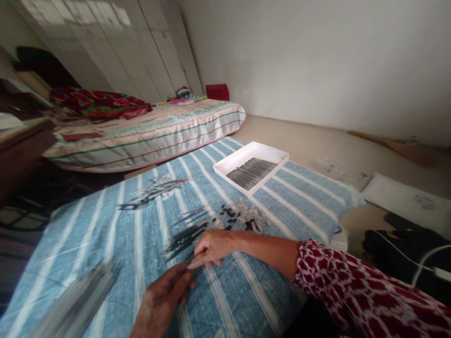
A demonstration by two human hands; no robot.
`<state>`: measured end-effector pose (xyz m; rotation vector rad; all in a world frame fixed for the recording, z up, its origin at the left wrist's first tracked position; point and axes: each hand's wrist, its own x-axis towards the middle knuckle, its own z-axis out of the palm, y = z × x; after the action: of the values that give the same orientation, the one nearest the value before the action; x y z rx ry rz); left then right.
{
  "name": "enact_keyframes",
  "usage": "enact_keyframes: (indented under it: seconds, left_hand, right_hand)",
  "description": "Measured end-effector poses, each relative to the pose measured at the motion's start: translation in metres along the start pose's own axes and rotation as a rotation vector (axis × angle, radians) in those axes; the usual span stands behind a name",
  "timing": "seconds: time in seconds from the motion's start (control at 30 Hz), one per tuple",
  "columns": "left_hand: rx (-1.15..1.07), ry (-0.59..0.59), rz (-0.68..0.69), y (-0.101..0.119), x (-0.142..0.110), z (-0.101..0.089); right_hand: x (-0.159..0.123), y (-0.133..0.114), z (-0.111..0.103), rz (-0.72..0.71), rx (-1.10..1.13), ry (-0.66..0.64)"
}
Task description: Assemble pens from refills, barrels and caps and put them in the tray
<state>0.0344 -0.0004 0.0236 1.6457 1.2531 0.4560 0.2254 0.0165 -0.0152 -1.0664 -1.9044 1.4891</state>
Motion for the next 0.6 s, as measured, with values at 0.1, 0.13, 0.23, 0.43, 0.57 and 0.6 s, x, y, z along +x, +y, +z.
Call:
enact_keyframes:
  seconds: [0.1,0.13,0.23,0.43,0.57,0.6]
  left_hand:
    - [-0.019,0.009,0.017,0.001,-0.002,0.0]
    - [-0.029,0.021,0.018,0.001,-0.002,0.001]
    - [-0.031,0.021,0.03,-0.004,-0.002,0.001]
    - [0.001,-0.01,0.035,-0.02,0.008,-0.002]
    - [0.016,-0.029,0.051,-0.024,0.011,-0.003]
    - [0.027,-0.035,0.059,-0.025,0.012,-0.003]
  right_hand:
    - [0.0,0.001,0.001,-0.003,0.047,0.022]
    - [0.0,0.0,0.001,-0.009,0.069,0.033]
    - [0.0,-0.001,0.002,-0.018,0.053,0.041]
    - [0.001,-0.001,0.003,-0.02,0.051,0.084]
    - [0.001,-0.002,0.004,-0.03,0.032,0.066]
    - [0.0,-0.003,0.004,-0.018,0.013,0.068]
